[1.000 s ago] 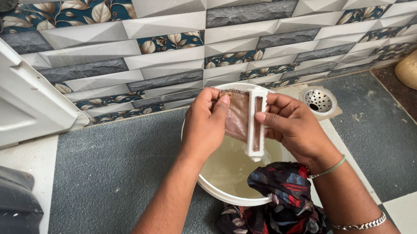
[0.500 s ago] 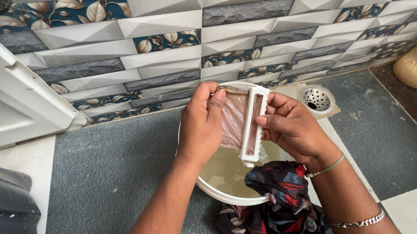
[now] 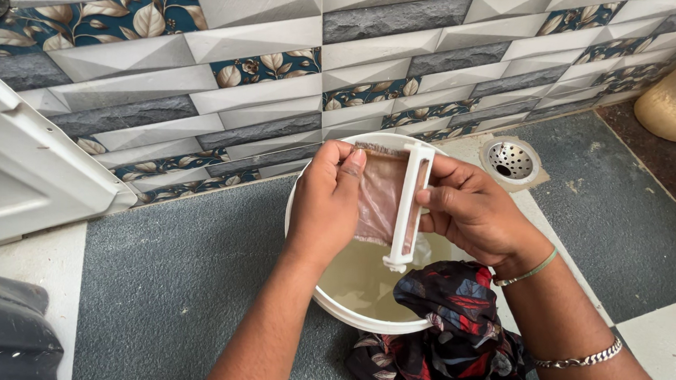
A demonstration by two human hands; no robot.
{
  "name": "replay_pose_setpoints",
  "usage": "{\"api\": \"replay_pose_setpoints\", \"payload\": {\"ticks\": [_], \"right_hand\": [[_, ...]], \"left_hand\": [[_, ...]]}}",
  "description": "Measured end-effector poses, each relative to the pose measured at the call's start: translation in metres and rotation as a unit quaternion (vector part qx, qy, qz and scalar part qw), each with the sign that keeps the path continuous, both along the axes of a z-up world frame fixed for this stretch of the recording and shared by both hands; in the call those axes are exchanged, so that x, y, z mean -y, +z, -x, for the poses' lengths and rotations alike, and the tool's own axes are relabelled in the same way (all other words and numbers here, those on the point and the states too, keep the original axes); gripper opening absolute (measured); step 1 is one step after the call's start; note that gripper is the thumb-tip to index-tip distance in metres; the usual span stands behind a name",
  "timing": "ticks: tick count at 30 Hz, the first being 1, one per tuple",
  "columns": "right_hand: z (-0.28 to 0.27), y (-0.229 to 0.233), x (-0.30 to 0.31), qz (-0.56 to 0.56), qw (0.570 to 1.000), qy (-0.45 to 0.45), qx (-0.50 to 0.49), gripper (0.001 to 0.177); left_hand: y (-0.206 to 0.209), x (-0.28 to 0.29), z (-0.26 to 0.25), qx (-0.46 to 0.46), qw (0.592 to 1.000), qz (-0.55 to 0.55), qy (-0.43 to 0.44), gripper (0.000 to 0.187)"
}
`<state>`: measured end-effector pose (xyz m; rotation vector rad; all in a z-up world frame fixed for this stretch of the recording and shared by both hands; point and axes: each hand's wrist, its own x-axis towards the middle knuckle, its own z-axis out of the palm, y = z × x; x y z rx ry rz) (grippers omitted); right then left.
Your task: The person scrubs a white plastic appliance part, likely a filter or vent, using a dark patterned cloth. They repeatedly dip the part into a white bucket of water and wipe its surfaces to remove residue.
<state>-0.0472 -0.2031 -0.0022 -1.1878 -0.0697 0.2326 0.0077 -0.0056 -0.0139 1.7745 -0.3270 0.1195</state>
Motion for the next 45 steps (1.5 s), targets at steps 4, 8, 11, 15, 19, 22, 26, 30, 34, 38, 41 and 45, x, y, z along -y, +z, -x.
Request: {"api": "replay_pose_setpoints", "payload": {"ticks": [4,8,11,15,19,22,26,30,34,38,41,45], "right_hand": [[-0.002,0.002,-0.002,0.014,0.999,-0.031,0.002,0.044],[-0.003,-0.002,0.001,0.022,0.998,-0.057,0.013,0.043],[-0.004,-0.009,0.004,0.021,0.997,-0.071,0.016,0.036],[-0.003,-0.014,0.005,0.029,0.996,-0.079,0.022,0.035],[-0.002,-0.013,0.001,0.042,0.995,-0.089,0.021,0.034],[-0.003,-0.01,-0.006,0.107,0.988,-0.107,0.024,0.035],[-0.008,0.0,-0.019,0.264,0.959,-0.094,0.052,0.037],[-0.026,0.007,-0.037,0.471,0.88,-0.038,0.045,0.039],[-0.046,0.006,-0.059,0.67,0.737,0.041,0.078,0.043],[-0.066,-0.022,-0.074,0.727,0.671,0.113,0.094,0.039],[-0.068,-0.046,-0.082,0.686,0.69,0.173,0.154,0.041],[-0.076,-0.054,-0.079,0.712,0.666,0.158,0.158,0.032]], "left_hand": [[-0.005,-0.001,-0.006,-0.02,0.999,0.039,-0.009,0.023],[-0.006,-0.002,-0.008,-0.054,0.998,0.034,0.011,0.023],[-0.005,-0.003,-0.008,-0.043,0.998,0.024,0.026,0.02],[-0.008,-0.004,-0.009,-0.02,0.999,0.043,0.028,0.02],[-0.014,-0.003,-0.011,-0.018,0.998,0.05,0.032,0.025],[-0.02,-0.004,-0.014,-0.01,0.997,0.074,0.032,0.03],[-0.022,-0.009,-0.017,-0.006,0.995,0.098,0.022,0.033],[-0.022,-0.013,-0.018,-0.015,0.992,0.124,0.016,0.034],[-0.017,-0.019,-0.017,-0.017,0.991,0.131,0.024,0.034],[-0.019,-0.024,-0.019,-0.013,0.986,0.163,0.024,0.034],[-0.022,-0.024,-0.022,0.001,0.983,0.183,0.029,0.034],[-0.027,-0.023,-0.026,0.013,0.977,0.209,0.036,0.035]]}}
